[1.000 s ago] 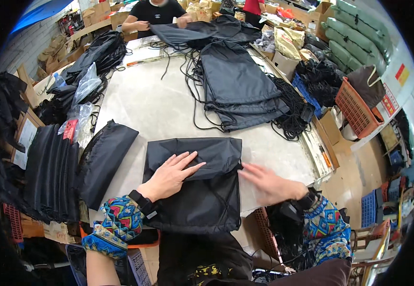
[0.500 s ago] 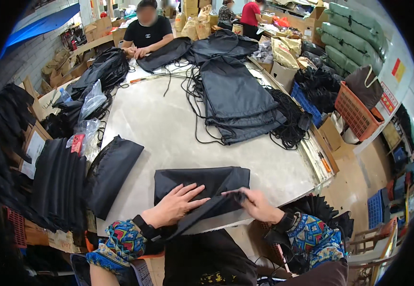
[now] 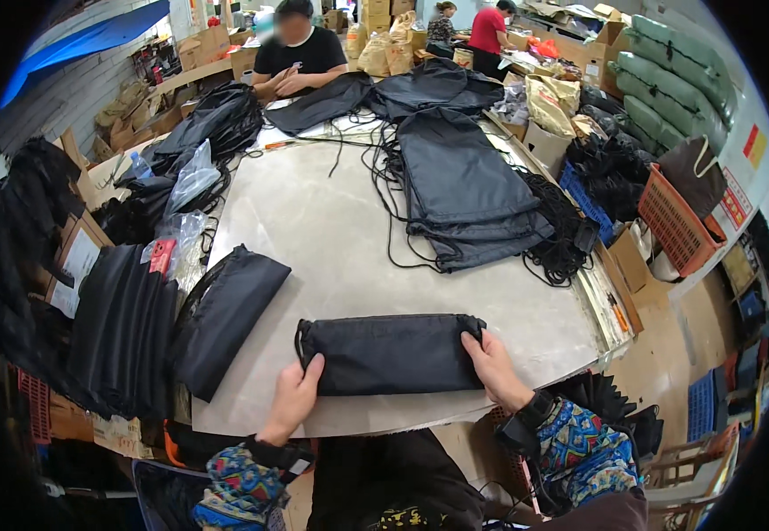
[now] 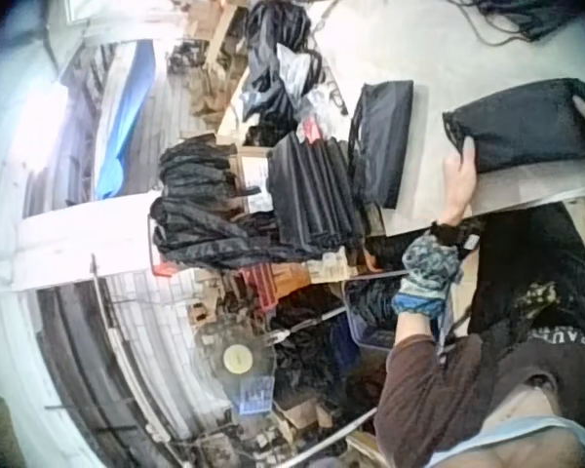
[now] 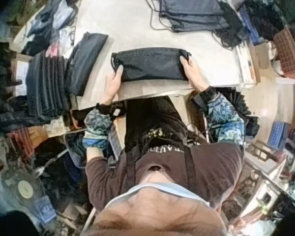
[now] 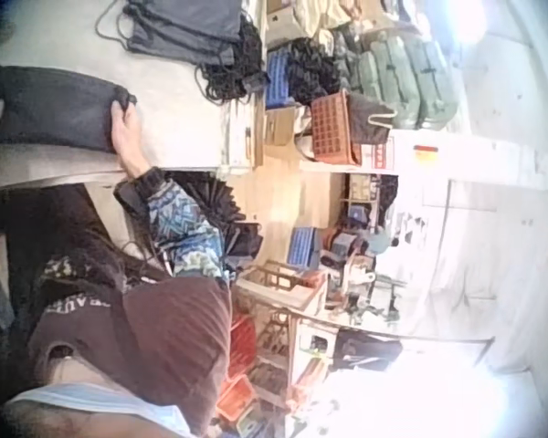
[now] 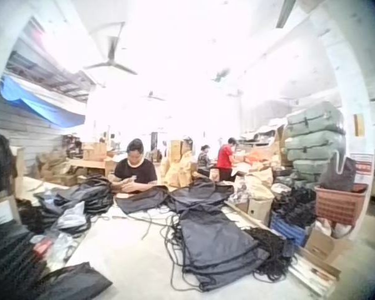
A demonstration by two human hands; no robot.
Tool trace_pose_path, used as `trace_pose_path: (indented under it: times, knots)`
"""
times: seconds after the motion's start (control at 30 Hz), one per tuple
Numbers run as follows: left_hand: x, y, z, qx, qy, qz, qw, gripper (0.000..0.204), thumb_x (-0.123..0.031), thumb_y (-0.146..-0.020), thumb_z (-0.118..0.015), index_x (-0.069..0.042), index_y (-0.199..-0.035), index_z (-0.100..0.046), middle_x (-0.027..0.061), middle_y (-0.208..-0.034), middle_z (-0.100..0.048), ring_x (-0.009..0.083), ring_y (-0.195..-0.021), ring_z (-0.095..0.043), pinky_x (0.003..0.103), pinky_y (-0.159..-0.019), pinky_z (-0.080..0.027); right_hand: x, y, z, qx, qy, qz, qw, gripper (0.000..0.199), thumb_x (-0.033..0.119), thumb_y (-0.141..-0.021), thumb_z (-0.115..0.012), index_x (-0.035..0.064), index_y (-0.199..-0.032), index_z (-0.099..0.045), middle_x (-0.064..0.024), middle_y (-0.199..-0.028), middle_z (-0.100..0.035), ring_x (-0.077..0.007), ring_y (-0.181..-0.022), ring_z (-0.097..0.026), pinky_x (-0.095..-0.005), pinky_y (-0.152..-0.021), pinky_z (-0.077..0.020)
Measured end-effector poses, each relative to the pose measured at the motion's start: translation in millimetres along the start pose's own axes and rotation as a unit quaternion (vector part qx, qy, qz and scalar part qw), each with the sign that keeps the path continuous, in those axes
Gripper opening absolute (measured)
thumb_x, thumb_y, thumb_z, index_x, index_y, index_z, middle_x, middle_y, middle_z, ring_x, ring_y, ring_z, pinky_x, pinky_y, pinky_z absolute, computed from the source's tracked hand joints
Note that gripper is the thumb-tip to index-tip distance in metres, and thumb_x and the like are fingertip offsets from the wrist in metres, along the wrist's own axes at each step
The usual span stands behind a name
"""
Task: The person folds multiple black drawstring bags on a table in a workshop. They pick up each bag, smooth it out, fold it into a compact rectangular shape, and place it on a growing stack to the left. The process is repeated for several bags throughout the clip.
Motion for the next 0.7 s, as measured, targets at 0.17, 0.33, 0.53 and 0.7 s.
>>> trace_pose_path:
  times: [0.17, 0.33, 0.53, 0.7]
  knots:
    - [-22, -8, -15, 0.022, -0.350, -0.018, 0.936, 0.029, -0.023, -0.091, -0.061, 0.002, -0.076, -0.057, 0.0234, -0.067, -0.056, 0.0359, -0.065, -0.057, 0.049, -0.077, -0.041, -15, -6, 11, -0.068, 0.023, 0.000, 0.997, 0.022, 0.020, -0.096, -0.055, -0.0005, -0.101, -0.061, 0.0017, -0.086, -0.060, -0.0078, -0.078, -0.050, -0.0267, -0.069, -0.0432]
    - [-69, -4, -13, -0.127, -0.486, -0.218, 0.837, 0.038, -0.017, -0.083, -0.065, 0.004, -0.114, -0.058, 0.0199, -0.112, -0.059, 0.0338, -0.101, -0.056, 0.051, -0.088, -0.040, -9, -14, 8, -0.070, 0.114, -0.019, 0.991, 0.023, 0.020, -0.094, -0.057, -0.0019, -0.096, -0.062, -0.0003, -0.080, -0.059, -0.0090, -0.074, -0.049, -0.0288, -0.064, -0.0425]
    - [-66, 0, -89, 0.134, -0.424, -0.363, 0.819, 0.054, -0.037, -0.093, -0.053, -0.007, -0.138, -0.047, 0.0117, -0.143, -0.045, 0.0293, -0.135, -0.038, 0.049, -0.111, -0.027, -11, -13, 12, -0.052, 0.098, -0.026, 0.993, 0.017, 0.015, -0.096, -0.055, -0.0008, -0.103, -0.060, 0.0017, -0.091, -0.061, -0.0070, -0.081, -0.053, -0.0264, -0.071, -0.0460]
    - [-37, -2, -96, 0.148, -0.465, -0.332, 0.807, 0.058, -0.045, -0.094, -0.047, -0.010, -0.140, -0.046, 0.0077, -0.146, -0.043, 0.0291, -0.139, -0.031, 0.058, -0.111, -0.020, 27, 8, -10, -0.125, 0.294, 0.239, 0.917, 0.034, 0.005, -0.087, -0.061, -0.0036, -0.119, -0.054, -0.0162, -0.118, -0.057, -0.0251, -0.102, -0.056, -0.0335, -0.087, -0.0475]
Point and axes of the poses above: each hand's wrist, its own y-axis away from the middle knuckle, its own z-axis out of the back of the hand, x = y × z, the point moved 1 cm from there along -y, towards the middle knuckle
